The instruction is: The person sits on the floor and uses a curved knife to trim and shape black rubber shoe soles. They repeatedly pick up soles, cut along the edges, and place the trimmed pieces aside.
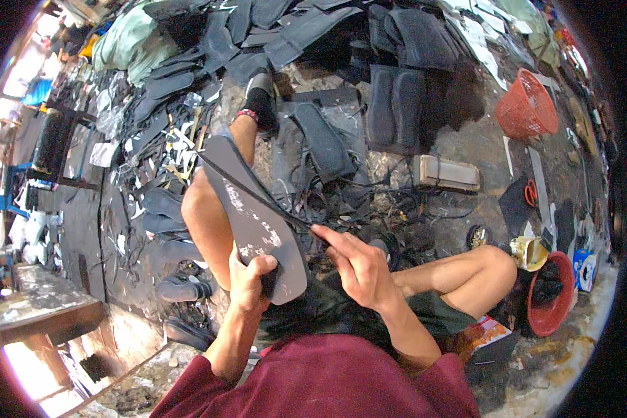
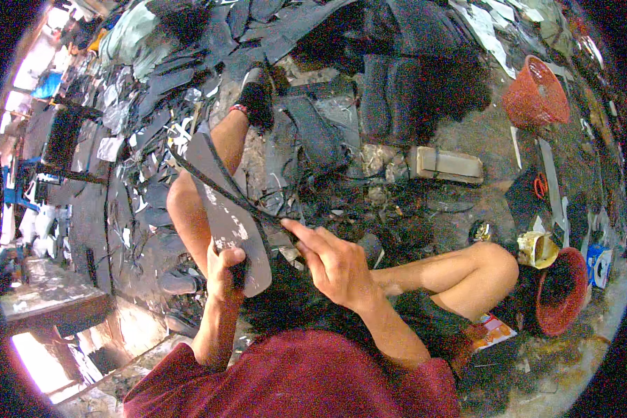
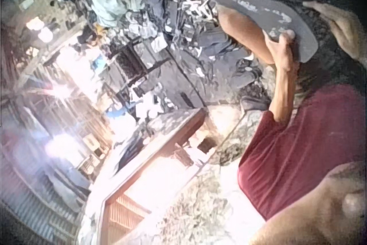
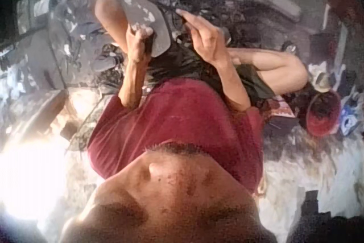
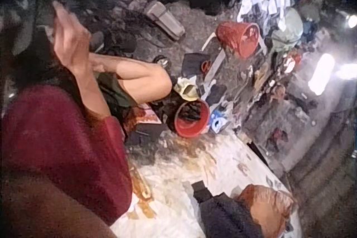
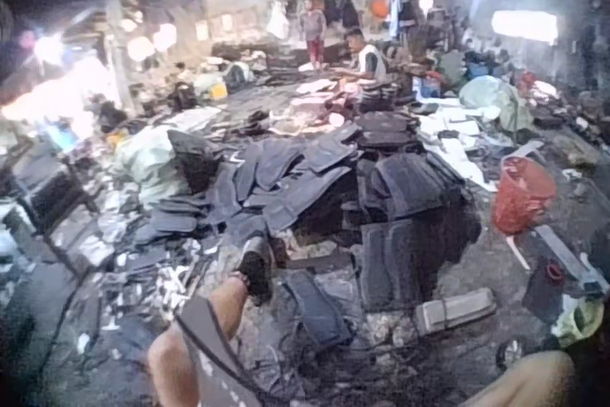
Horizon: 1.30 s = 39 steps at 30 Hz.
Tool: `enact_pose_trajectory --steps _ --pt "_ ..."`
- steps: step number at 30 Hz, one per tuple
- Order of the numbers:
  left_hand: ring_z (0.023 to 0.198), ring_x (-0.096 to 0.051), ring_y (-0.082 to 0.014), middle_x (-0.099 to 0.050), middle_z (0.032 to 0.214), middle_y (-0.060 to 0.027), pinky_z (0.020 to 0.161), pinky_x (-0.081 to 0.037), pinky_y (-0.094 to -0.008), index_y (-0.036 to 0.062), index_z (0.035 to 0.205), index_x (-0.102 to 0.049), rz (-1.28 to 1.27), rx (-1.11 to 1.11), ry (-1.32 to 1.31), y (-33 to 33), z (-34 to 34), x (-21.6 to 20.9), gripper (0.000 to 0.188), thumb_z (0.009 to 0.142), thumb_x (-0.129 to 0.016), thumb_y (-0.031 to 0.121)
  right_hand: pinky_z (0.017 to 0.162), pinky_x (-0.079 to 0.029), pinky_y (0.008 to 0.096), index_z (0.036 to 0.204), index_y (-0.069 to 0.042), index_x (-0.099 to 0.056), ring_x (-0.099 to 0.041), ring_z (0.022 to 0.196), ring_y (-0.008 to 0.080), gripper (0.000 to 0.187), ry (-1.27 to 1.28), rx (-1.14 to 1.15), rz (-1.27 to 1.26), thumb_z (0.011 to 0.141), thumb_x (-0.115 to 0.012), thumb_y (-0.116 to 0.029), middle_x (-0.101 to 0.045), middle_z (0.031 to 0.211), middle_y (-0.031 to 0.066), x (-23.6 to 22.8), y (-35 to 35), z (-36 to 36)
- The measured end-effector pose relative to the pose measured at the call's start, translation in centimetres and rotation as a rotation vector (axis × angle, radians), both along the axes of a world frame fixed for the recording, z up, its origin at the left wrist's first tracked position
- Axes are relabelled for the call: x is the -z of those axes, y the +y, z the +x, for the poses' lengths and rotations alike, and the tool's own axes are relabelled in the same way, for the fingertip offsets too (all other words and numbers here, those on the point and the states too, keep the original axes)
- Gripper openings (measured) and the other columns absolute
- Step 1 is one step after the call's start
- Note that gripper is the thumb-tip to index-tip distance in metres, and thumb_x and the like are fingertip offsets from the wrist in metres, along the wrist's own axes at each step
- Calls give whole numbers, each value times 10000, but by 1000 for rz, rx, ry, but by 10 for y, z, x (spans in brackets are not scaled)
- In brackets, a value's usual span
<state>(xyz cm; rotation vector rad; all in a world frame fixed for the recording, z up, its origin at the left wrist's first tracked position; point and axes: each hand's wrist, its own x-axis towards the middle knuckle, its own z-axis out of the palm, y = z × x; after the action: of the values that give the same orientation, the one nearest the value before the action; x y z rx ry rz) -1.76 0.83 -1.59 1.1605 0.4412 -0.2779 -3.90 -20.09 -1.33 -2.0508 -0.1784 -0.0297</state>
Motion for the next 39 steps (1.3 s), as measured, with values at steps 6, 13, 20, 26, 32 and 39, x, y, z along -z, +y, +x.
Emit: enact_pose_trajectory --steps 6,13,20,26,32,39 --pt "941 -657 -198 -644 1058 -59 848 -558 -360 28 1263 -525 -79 126 8 8 2 -5 654 654 -759 74 603 -536 430 1324 -243 -592 -664 712 347 370 -271 184 -51 957 -601 -190 -637 843 111 35 54 69" --pt "1071 -621 -197 -655 1134 -64 972 -489 -374 47 1343 -502 124 501 -94 28 -4 -15 751 692 -863 145 749 -545 411 1305 -128 -619 -687 900 349 361 -201 111 19 946 -594 -99 -690 1029 150 8 55 81" --pt "837 -676 -184 -697 975 -33 790 -566 -362 104 1139 -632 -222 74 212 46 26 -47 264 1010 -579 327 805 -488 407 1285 -105 -650 -608 889 324 480 -182 -18 -58 812 -653 -19 -630 989 109 -1 54 -9" --pt "816 -655 -150 -679 929 -36 739 -538 -301 70 1080 -630 -200 74 181 45 27 -51 307 951 -669 345 770 -483 442 1319 -158 -633 -592 888 337 542 -30 71 -97 790 -670 -42 -616 984 130 54 9 -101" --pt "927 -676 -156 -705 1081 -48 843 -547 -334 36 1193 -622 -254 155 35 55 28 -31 334 937 -707 233 697 -464 437 1283 -183 -655 -576 820 303 533 -96 4 -216 769 -711 -51 -599 929 102 34 -1 -48" --pt "892 -650 -136 -715 1007 -45 801 -524 -318 27 1055 -700 -193 85 13 52 32 -39 236 889 -767 180 595 -462 383 1291 -224 -655 -572 686 255 510 -113 -180 -259 799 -727 -113 -577 824 53 -1 -12 11"
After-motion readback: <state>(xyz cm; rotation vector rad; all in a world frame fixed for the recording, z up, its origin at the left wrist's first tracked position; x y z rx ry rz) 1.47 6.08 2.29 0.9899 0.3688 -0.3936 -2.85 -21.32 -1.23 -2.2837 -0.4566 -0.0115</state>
